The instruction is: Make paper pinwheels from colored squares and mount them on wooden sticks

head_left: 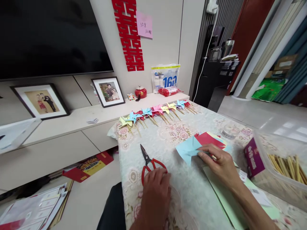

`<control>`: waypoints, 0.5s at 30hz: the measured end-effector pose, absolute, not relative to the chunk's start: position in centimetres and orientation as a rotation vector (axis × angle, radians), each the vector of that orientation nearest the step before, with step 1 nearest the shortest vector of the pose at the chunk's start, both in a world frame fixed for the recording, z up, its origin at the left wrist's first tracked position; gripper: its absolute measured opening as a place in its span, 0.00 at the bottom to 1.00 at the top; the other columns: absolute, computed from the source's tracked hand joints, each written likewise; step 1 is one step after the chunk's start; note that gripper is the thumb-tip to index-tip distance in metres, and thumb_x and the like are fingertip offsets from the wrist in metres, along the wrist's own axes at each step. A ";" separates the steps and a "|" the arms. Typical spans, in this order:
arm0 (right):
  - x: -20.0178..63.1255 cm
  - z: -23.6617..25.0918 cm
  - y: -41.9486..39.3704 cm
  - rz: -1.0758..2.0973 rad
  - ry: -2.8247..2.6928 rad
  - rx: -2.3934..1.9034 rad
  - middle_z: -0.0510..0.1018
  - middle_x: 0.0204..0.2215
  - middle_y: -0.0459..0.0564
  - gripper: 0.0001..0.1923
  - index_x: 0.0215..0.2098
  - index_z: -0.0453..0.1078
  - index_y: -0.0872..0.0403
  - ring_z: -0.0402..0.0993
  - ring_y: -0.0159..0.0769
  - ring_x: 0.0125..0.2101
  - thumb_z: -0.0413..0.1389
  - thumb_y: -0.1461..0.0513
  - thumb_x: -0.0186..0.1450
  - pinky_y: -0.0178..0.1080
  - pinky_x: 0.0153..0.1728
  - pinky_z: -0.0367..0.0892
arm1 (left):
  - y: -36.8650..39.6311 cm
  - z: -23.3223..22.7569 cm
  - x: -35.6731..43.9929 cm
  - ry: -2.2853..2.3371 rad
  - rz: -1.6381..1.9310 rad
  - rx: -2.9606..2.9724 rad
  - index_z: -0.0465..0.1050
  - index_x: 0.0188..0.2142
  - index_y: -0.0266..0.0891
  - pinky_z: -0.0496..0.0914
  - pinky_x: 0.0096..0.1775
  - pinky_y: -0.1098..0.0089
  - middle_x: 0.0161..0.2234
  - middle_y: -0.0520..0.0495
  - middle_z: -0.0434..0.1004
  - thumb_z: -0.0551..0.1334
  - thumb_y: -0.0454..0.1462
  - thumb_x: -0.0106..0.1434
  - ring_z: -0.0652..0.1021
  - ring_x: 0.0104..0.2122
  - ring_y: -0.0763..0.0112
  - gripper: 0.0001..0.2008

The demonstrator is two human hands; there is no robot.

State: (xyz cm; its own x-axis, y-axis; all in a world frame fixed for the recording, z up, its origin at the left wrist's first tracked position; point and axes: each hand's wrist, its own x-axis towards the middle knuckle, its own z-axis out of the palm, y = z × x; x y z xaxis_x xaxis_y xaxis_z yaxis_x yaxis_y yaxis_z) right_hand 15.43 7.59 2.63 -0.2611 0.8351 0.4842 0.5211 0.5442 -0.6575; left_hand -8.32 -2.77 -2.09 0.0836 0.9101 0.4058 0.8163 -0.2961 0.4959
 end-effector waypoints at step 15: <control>12.1 1.6 6.3 1.106 -2.076 -1.294 0.78 0.26 0.46 0.08 0.30 0.76 0.55 0.71 0.36 0.29 0.57 0.60 0.62 0.36 0.31 0.60 | -5.5 -3.3 -12.8 2.165 0.913 2.387 0.69 0.51 0.38 0.70 0.46 0.52 0.49 0.38 0.77 0.54 0.26 0.60 0.75 0.49 0.51 0.21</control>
